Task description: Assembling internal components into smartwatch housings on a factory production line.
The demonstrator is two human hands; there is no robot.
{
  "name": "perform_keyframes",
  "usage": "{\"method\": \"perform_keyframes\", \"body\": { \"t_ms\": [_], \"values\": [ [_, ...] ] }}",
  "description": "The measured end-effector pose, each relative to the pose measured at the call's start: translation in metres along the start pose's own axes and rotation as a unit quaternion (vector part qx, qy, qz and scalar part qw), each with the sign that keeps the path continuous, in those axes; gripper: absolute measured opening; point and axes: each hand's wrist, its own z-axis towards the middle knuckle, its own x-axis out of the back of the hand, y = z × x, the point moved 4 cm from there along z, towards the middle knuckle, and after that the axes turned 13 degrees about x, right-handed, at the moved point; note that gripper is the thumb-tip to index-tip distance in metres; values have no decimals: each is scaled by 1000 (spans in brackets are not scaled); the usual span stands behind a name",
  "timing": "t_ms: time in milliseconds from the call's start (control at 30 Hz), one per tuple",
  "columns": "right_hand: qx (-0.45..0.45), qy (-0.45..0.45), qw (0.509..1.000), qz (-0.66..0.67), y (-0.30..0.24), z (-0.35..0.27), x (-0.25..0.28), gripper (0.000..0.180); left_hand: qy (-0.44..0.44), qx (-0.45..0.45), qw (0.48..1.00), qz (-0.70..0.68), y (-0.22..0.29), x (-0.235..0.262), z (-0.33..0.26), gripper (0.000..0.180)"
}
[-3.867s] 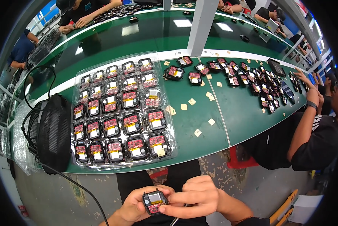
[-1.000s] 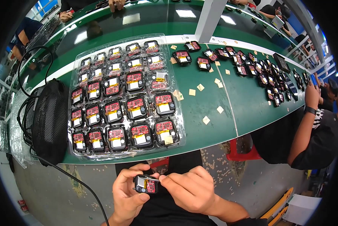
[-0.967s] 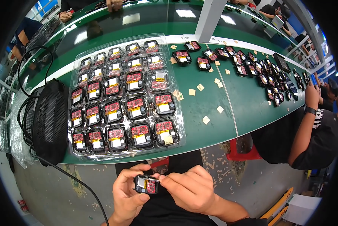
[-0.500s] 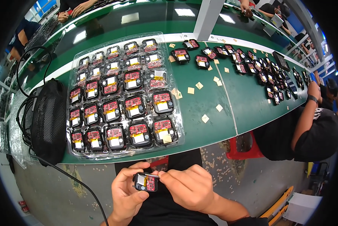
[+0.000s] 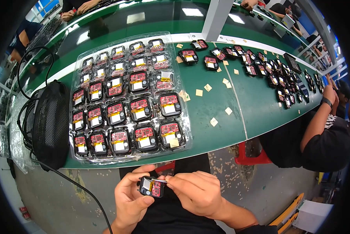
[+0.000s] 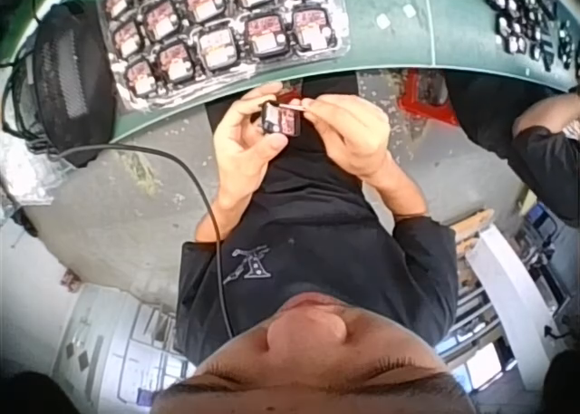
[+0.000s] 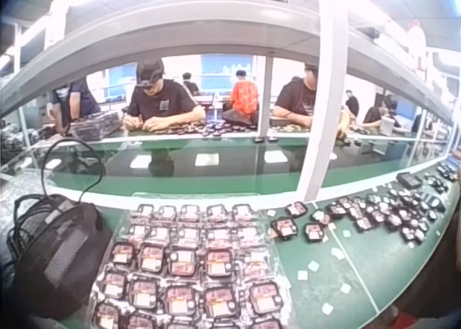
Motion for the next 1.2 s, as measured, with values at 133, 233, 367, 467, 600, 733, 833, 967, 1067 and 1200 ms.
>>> {"method": "perform_keyframes", "body": {
  "t_ms": [133,233,367,467,600,733,833,967,1067,1200],
  "values": [
    [-15,2,1000,6,1,2,0,24,2,-1,1000,-4,0,-2,1,54],
    [-8,-2,1000,4,1,1,0,28,3,0,1000,-2,-1,-3,0,55],
    [11,18,999,-36,-2,-3,-3,27,9,7,1000,-10,-3,-3,-1,54],
    [36,9,996,-84,-4,-4,-4,26,11,0,1000,-2,-1,-4,0,52],
    [65,-12,991,-116,-3,-5,-4,27,23,-11,1000,2,0,-5,1,50],
    [65,-2,992,-110,-3,-4,-1,27,27,-10,1000,-10,0,-8,0,50],
    [64,0,992,-110,-3,-5,-1,27,25,-22,999,1,0,-6,2,50],
    [79,-27,988,-129,-5,-5,0,27,33,-11,999,0,1,-8,2,52],
    [89,-38,986,-132,-6,-5,2,25,28,-21,999,5,3,-9,1,53],
    [93,-41,990,-93,3,8,16,23,55,-26,998,31,18,-18,-3,53]
  ]
}}
